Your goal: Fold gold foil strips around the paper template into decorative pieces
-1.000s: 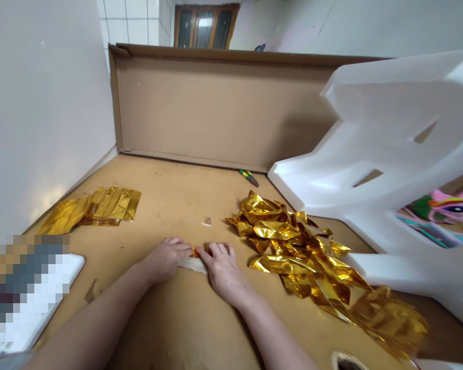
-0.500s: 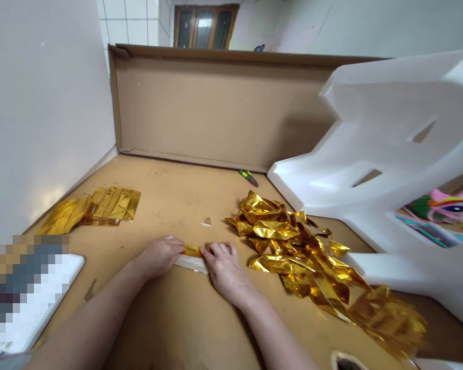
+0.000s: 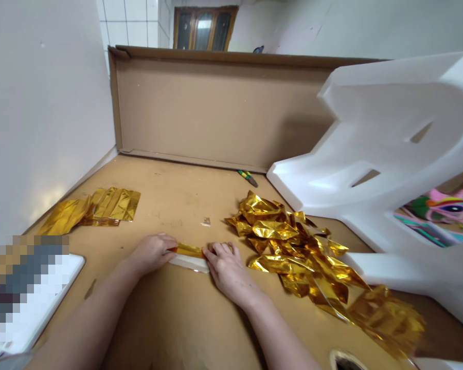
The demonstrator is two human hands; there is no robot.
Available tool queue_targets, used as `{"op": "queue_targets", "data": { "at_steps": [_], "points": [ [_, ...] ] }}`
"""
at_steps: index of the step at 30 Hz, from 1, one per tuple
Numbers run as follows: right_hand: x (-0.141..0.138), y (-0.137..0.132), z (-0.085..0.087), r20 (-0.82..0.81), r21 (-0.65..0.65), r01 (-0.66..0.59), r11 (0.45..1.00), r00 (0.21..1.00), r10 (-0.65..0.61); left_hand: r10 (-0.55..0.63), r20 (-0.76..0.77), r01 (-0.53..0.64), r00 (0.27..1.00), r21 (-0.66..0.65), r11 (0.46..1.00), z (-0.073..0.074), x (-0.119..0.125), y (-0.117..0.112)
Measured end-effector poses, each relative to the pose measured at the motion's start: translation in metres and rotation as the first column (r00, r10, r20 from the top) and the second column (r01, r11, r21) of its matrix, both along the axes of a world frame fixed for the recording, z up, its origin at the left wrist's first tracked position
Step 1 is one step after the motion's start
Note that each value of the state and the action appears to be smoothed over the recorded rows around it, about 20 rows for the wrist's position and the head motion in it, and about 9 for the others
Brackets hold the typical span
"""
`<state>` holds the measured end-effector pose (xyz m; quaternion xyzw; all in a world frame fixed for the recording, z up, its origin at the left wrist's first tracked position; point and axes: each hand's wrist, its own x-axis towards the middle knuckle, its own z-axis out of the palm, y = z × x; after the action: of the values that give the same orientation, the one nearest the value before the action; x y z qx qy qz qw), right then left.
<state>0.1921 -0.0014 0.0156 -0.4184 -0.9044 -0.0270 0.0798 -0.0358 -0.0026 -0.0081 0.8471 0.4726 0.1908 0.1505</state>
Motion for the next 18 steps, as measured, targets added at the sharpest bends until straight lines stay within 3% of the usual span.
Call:
{"op": "queue_targets", "data": {
  "at_steps": [10, 18],
  "points": [
    [0.0015, 0.0002, -0.0010, -0.029, 0.007, 0.000, 1.000, 1.000, 0.000, 0.000, 0.019, 0.000, 1.000, 0.013, 1.000, -0.0081, -0.0044, 0.0016],
    [0.0024, 0.0005, -0.0010, -0.044, 0.000, -0.010, 1.000, 0.999, 0.010, 0.005, 0.007, -0.005, 1.000, 0.014, 1.000, -0.0053, -0.0037, 0.0010]
  ]
}}
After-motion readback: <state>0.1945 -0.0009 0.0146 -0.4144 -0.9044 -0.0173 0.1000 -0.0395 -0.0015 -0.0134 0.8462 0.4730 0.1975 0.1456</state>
